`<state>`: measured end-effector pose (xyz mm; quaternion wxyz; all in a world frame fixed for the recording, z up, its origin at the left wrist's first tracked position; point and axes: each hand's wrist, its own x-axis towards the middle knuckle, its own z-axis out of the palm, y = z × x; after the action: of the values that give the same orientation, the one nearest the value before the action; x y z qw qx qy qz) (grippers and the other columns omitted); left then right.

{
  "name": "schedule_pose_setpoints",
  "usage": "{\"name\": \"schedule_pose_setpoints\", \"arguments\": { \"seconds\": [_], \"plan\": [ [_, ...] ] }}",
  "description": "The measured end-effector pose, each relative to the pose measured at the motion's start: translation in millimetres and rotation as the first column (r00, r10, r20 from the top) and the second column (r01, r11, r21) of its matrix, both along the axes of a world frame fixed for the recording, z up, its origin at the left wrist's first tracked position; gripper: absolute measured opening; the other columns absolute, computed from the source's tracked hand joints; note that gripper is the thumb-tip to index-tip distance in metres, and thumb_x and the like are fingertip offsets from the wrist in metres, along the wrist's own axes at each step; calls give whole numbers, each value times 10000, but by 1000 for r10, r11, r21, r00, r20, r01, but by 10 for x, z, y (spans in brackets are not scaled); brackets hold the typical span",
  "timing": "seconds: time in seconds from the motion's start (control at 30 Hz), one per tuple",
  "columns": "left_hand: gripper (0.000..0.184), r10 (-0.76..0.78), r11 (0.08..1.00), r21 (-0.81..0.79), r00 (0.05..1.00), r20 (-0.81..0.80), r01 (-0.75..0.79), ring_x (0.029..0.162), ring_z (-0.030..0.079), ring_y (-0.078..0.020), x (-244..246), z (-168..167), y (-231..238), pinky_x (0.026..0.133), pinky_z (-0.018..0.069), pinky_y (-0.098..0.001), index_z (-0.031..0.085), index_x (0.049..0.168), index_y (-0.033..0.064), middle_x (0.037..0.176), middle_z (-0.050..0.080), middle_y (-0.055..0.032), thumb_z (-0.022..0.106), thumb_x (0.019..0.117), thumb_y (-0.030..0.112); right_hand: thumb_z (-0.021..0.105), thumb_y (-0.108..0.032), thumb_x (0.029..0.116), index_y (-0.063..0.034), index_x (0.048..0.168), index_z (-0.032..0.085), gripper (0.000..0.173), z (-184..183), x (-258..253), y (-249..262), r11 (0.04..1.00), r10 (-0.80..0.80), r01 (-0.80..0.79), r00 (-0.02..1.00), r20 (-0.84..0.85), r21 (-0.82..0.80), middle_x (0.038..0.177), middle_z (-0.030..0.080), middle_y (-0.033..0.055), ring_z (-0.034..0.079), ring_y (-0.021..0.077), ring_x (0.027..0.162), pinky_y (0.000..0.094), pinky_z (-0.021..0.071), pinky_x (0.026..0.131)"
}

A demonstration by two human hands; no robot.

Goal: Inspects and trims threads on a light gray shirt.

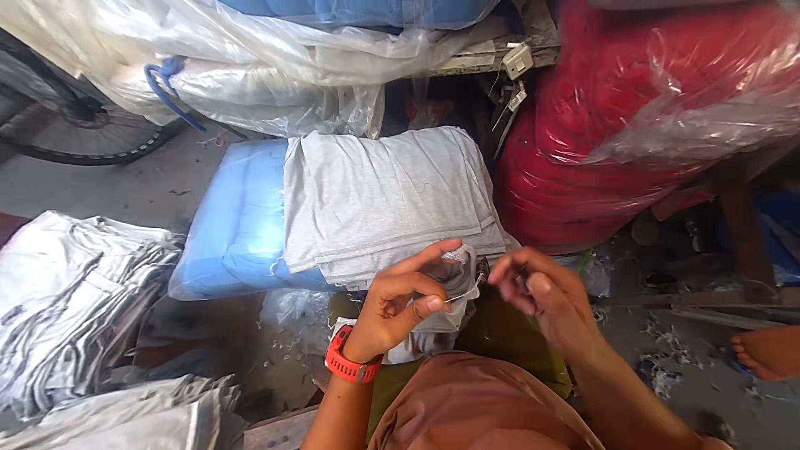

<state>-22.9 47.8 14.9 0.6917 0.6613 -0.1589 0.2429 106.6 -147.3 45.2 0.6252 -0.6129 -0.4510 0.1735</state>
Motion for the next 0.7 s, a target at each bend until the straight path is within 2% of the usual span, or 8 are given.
{"name": "schedule_pose_setpoints", "arguments": {
  "seconds": [0.1, 0.2, 0.33, 0.4, 0.47, 0.57, 0.63, 0.7],
  "plan": [
    [244, -35, 998, -57, 999, 2, 35, 1340, 572, -226, 95, -46, -34, 1107, 490, -387, 755, 1039, 121, 1485, 572, -91, 576, 1054, 286, 628, -407, 1004, -32, 1169, 632, 411, -95, 104, 91, 983, -138, 156, 975, 175, -96, 960, 621, -24, 476, -53, 679, 124, 416, 599],
    [270, 62, 990, -119, 992, -110, -75, 1274, 627, -246, 92, -101, 22, 1063, 524, -403, 754, 1035, 121, 1388, 648, -108, 547, 1062, 293, 577, -123, 1014, -120, 943, 665, 113, -99, 100, 221, 985, -168, 150, 955, -245, -89, 699, 562, -139, 449, -96, 566, 87, 384, 540],
    [249, 617, 707, -56, 653, -440, -705, 766, 702, -53, -317, -175, 456, 748, 612, -273, 677, 1025, 172, 849, 725, 68, 433, 1074, 155, 378, -167, 1089, -188, 945, 593, 259, 52, 193, 134, 992, -124, 94, 770, -626, -81, 657, 552, -113, 447, -57, 507, 91, 376, 488],
    [310, 918, 361, 403, 243, -315, -841, 1101, 641, -151, -616, -225, 681, 976, 520, -359, 578, 1305, 3, 1206, 665, -93, 569, 1018, 121, 305, -203, 1092, -194, 903, 592, 344, 71, 198, 124, 992, -123, 93, 709, -695, -81, 637, 550, -105, 446, -55, 488, 94, 375, 471],
    [753, 963, 255, 647, 128, -237, -718, 1442, 338, -517, -783, -112, 629, 1157, 268, -653, 235, 1536, -160, 1566, 276, -395, 639, 963, 116, 280, -215, 1093, -183, 868, 621, 410, 61, 189, 156, 994, -105, 84, 676, -730, -66, 631, 577, -90, 463, -55, 477, 90, 376, 456],
    [653, 858, 511, 549, 362, -364, -661, 1249, 583, -314, -483, 26, -81, 989, 517, -442, 394, 1472, -103, 1458, 488, -295, 650, 984, 249, 403, -229, 1081, -166, 917, 662, 313, 34, 156, 232, 1000, -22, 21, 667, -745, -11, 674, 628, -71, 501, -53, 494, 89, 407, 462],
    [607, 650, 759, 466, 551, -523, -454, 1172, 645, -322, -198, -34, -462, 976, 542, -471, 503, 1403, -92, 1337, 602, -264, 702, 946, 253, 628, -242, 1002, -177, 961, 714, 115, 24, 156, 249, 998, 69, -37, 690, -720, 60, 722, 670, -68, 533, -53, 524, 94, 435, 485],
    [399, 594, 800, 489, 575, -562, -349, 1035, 713, -309, -71, -176, -419, 914, 571, -491, 616, 1289, -82, 1158, 709, -219, 654, 927, 81, 706, -247, 947, -221, 977, 730, 47, 104, 230, 171, 996, 77, -32, 784, -615, 84, 749, 677, -104, 527, -70, 543, 90, 432, 498]
  ]
}}
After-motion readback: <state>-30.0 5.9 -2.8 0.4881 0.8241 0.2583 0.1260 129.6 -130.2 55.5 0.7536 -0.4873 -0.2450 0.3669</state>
